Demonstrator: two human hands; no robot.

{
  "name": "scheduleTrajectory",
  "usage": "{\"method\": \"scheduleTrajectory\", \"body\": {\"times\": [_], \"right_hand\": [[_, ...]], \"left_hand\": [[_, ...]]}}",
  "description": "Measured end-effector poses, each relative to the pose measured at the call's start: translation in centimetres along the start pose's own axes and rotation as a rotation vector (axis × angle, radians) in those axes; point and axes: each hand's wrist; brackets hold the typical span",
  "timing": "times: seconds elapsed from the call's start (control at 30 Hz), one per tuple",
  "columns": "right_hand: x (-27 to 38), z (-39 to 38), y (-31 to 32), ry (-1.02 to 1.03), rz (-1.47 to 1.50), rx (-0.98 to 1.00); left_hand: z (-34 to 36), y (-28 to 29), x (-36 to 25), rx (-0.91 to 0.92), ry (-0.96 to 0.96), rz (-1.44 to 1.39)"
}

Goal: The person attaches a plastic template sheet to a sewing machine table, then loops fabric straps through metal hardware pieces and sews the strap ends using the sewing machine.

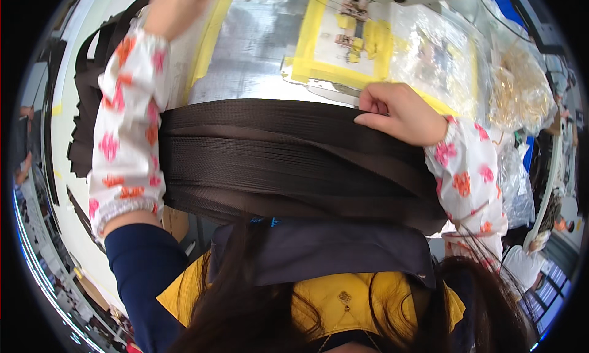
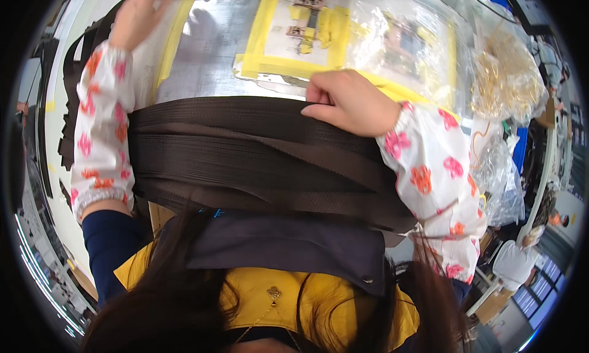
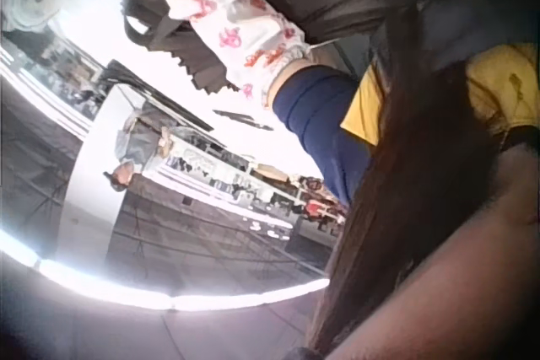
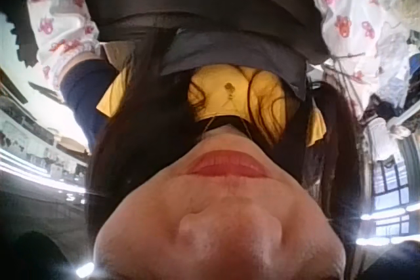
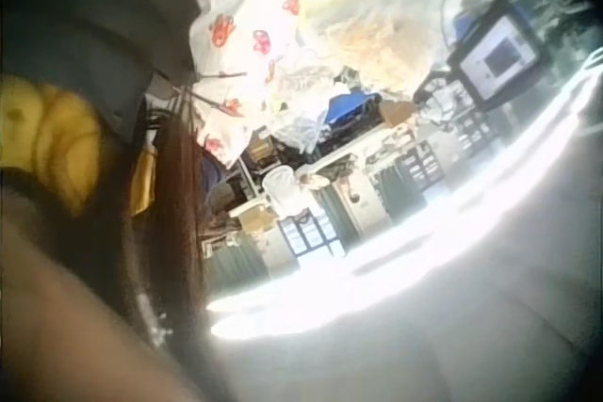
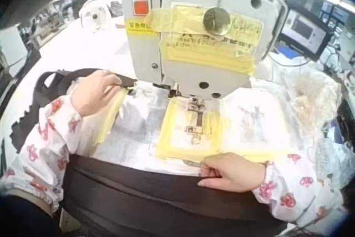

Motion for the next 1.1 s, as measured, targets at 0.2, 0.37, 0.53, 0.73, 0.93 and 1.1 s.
{"method": "scheduleTrajectory", "body": {"times": [0.2,0.37,0.53,0.73,0.93,1.1], "right_hand": [[-0.7,-0.1,0.2,-0.042,-0.069,-0.058],[-2.8,-1.0,1.5,0.101,-0.105,-0.247],[-1.9,-0.9,1.3,0.028,0.039,-0.169],[1.7,0.8,1.4,0.122,0.214,-0.019],[-9.4,-10.6,8.3,-0.530,-0.850,-0.784],[-15.6,-14.8,12.3,-0.863,-1.096,-0.960]], "left_hand": [[-2.3,-1.1,-14.0,0.471,-0.198,-0.573],[-2.2,-0.5,-12.4,0.334,0.193,-0.498],[-0.7,3.3,-4.5,0.389,0.030,0.204],[1.9,-1.6,-14.5,0.537,-0.258,-0.910],[1.3,-4.6,-14.5,0.486,0.020,-0.873],[1.6,-4.6,-14.9,0.479,-0.009,-0.895]]}}
Point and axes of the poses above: each hand's wrist, its own z-axis towards the middle knuckle, its own y-axis out of the back of the hand, x = y × z, and after that the axes turned 2 degrees about -y, right-handed
